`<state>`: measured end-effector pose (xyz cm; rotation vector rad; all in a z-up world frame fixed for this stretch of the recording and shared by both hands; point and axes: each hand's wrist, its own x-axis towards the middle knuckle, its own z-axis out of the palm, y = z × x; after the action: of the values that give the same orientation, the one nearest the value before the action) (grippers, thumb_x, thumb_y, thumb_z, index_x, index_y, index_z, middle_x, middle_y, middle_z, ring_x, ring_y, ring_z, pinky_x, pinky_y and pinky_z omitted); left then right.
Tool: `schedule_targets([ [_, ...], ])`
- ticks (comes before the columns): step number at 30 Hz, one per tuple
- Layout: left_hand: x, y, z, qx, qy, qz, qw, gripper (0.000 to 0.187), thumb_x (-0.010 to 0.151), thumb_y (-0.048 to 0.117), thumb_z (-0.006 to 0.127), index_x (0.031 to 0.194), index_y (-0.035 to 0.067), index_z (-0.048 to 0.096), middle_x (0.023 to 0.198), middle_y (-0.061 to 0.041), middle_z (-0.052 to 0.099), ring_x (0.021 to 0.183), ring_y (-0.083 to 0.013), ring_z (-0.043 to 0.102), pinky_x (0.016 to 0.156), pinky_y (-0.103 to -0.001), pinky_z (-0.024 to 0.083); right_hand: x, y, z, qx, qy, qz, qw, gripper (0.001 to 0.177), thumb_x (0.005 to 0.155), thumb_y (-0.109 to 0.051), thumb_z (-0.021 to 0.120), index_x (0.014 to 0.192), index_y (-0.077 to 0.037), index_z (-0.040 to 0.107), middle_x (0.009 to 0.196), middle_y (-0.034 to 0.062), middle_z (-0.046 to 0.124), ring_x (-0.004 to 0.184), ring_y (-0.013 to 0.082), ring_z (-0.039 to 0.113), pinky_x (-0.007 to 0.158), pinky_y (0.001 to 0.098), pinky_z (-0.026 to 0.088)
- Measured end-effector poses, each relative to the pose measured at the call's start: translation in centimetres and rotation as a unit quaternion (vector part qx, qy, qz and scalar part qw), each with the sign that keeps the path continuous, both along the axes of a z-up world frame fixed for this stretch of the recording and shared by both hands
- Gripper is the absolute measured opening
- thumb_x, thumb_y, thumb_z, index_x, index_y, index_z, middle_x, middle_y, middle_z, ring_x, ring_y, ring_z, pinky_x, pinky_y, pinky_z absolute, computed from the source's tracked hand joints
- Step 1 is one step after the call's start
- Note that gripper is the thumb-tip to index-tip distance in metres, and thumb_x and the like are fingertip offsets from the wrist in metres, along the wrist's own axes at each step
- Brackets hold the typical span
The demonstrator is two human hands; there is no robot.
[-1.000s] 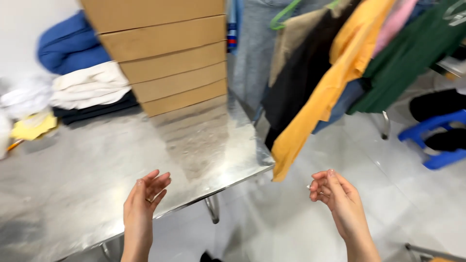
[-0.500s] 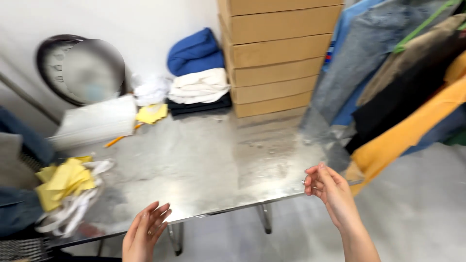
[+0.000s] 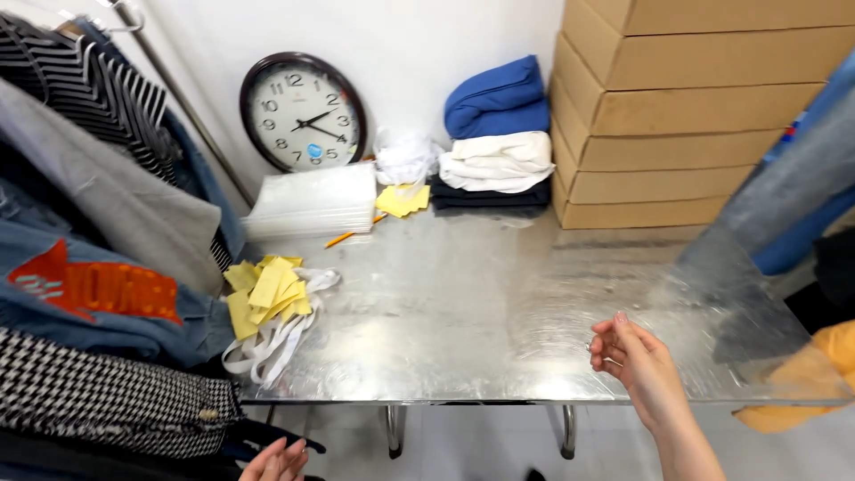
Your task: Hanging various folded garments onto a clothes rack using hangers
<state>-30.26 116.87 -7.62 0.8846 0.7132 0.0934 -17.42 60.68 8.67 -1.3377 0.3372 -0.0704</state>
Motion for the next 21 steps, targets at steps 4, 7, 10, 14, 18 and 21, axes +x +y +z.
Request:
schedule_targets([
  [4,0.5,-7.4,13.2,0.146,0.065,0.030,0.987,0.042,0.111,0.015,0.043,0.145,-0.006,0.058,0.138,-0.030,0.069,0.132,-0.0437,0.063,0.116,-0.053,0.040,2.6,2.6,0.6,-0.010,0.005,0.029,1.000,0.046,0.117,-0.033,0.050,0.103,0.007,0.067,0.082,0.0202,0.061,0.069,0.0324,0.055,0.067,0.0439,0.048],
  [7,3.4,-8.6,17.6,0.176,0.058,0.030,0.982,0.038,0.110,0.013,0.048,0.140,-0.005,0.063,0.133,-0.029,0.074,0.126,-0.0389,0.069,0.110,-0.047,0.047,4.6,4.0,1.0,-0.014,0.007,0.053,0.998,0.046,0.116,-0.033,0.050,0.102,0.007,0.067,0.081,0.0201,0.062,0.068,0.0320,0.055,0.067,0.0431,0.048],
  [10,7.4,-9.7,20.4,0.186,0.062,0.009,0.980,0.036,0.108,0.016,0.052,0.137,-0.002,0.065,0.132,-0.025,0.075,0.124,-0.0357,0.070,0.108,-0.045,0.049,6.7,4.7,1.1,-0.020,0.013,0.072,0.997,0.046,0.116,-0.033,0.050,0.101,0.007,0.067,0.080,0.0201,0.062,0.068,0.0322,0.054,0.067,0.0431,0.048],
  [14,13.8,-11.5,22.1,0.214,0.018,-0.017,0.977,0.033,0.101,0.016,0.059,0.126,-0.002,0.069,0.122,-0.022,0.080,0.114,-0.0315,0.075,0.102,-0.040,0.053,10.6,5.0,1.5,-0.028,0.030,0.071,0.997,0.046,0.115,-0.033,0.051,0.102,0.008,0.067,0.080,0.0209,0.061,0.068,0.0336,0.055,0.070,0.0441,0.049],
  [18,22.8,-12.8,20.7,0.244,0.013,-0.090,0.965,0.031,0.100,0.021,0.059,0.124,0.005,0.072,0.121,-0.016,0.083,0.111,-0.0280,0.078,0.098,-0.037,0.053,17.2,3.4,-1.2,-0.007,0.001,0.079,0.997,0.047,0.115,-0.033,0.051,0.101,0.008,0.068,0.081,0.0197,0.062,0.070,0.0305,0.055,0.067,0.0435,0.048],
  [21,30.4,-15.3,19.3,0.264,0.029,-0.157,0.951,0.033,0.099,0.025,0.059,0.123,0.008,0.073,0.119,-0.013,0.085,0.111,-0.0235,0.078,0.095,-0.035,0.053,22.1,2.0,-2.6,0.015,-0.004,0.061,0.998,0.046,0.114,-0.033,0.052,0.100,0.008,0.067,0.079,0.0209,0.061,0.066,0.0323,0.056,0.064,0.0434,0.047],
])
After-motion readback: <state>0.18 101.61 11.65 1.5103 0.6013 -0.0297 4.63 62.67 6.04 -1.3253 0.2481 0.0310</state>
